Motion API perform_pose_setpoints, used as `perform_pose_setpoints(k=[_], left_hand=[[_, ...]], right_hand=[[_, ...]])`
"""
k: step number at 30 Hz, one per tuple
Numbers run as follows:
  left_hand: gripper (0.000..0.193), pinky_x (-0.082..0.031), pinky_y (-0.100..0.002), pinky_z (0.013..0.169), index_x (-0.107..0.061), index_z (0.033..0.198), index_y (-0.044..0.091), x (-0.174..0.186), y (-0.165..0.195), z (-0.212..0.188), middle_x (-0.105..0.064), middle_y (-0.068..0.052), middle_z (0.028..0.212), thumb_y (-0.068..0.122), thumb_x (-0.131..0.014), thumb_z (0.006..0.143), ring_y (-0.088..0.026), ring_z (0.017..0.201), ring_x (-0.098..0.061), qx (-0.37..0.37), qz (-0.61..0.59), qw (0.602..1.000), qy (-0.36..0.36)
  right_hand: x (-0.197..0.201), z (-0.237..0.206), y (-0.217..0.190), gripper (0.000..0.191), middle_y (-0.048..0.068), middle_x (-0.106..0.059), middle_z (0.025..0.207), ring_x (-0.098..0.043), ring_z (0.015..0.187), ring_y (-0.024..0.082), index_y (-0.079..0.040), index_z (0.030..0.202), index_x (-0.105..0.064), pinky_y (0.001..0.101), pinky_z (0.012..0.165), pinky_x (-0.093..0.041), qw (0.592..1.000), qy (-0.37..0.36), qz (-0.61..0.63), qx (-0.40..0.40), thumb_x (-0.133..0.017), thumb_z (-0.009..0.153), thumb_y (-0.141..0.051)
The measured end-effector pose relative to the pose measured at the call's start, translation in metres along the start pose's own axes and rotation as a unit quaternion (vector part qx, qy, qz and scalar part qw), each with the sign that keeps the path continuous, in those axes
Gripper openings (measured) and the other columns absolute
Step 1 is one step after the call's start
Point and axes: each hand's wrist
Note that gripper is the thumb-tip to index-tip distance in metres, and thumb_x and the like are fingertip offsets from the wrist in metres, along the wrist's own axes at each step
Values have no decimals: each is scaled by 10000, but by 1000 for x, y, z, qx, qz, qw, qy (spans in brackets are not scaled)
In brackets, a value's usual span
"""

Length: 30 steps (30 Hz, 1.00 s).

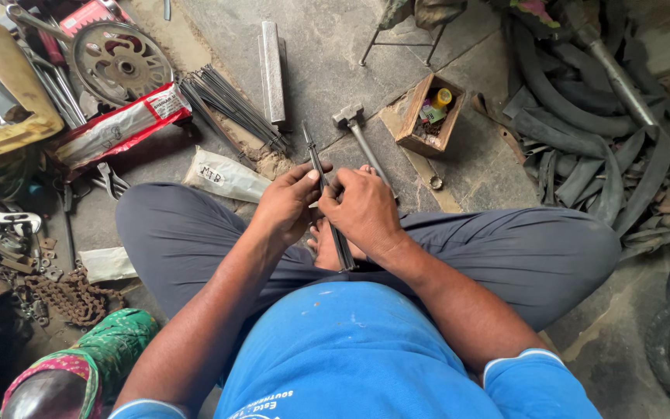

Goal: The person sits on the floor and straightens several metal spokes by hand, then uses a hammer to tap them on a metal block. They then pick up a bicycle wheel and insert the spokes into the hub, adjusting the hub components by hand.

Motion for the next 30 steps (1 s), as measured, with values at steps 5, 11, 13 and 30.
perform_pose_setpoints(k=[5,11,13,30], left_hand=[[293,-584,-349,756,-616,1259,18,-3,5,-1,-687,-92,1022,191,-530,1038,-166,900,-679,18,-1,1000,-16],[293,-551,-315,722,-632,1270,22,3,5,4,-692,-66,966,202,-563,1048,-145,839,-669,10,5,1000,-25],[288,-550,-308,708,-653,1266,22,5,4,6,-686,-47,921,200,-593,1048,-133,795,-651,7,-2,1000,-22],[273,-616,-315,700,-665,1216,-15,14,17,-3,-690,-60,906,144,-633,998,-131,769,-668,-53,20,997,60]], right_hand=[[-1,2,5,196,127,-699,694,-693,687,325,-40,748,-678,449,703,-557,1000,1,26,2,-742,840,-202],[-2,5,9,198,130,-717,707,-716,680,305,-33,789,-707,413,709,-576,996,-23,63,-53,-737,846,-221],[-3,7,11,198,131,-727,721,-727,688,301,-33,809,-719,405,716,-581,995,-32,65,-65,-737,850,-225],[10,6,0,151,102,-730,886,-738,812,254,-49,947,-717,373,731,-572,993,-78,80,-37,-728,885,-187]])
Point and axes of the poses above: each hand's wrist, its own z-axis towards the middle knuckle, its own x-axis out of the back of the hand, y = z × x
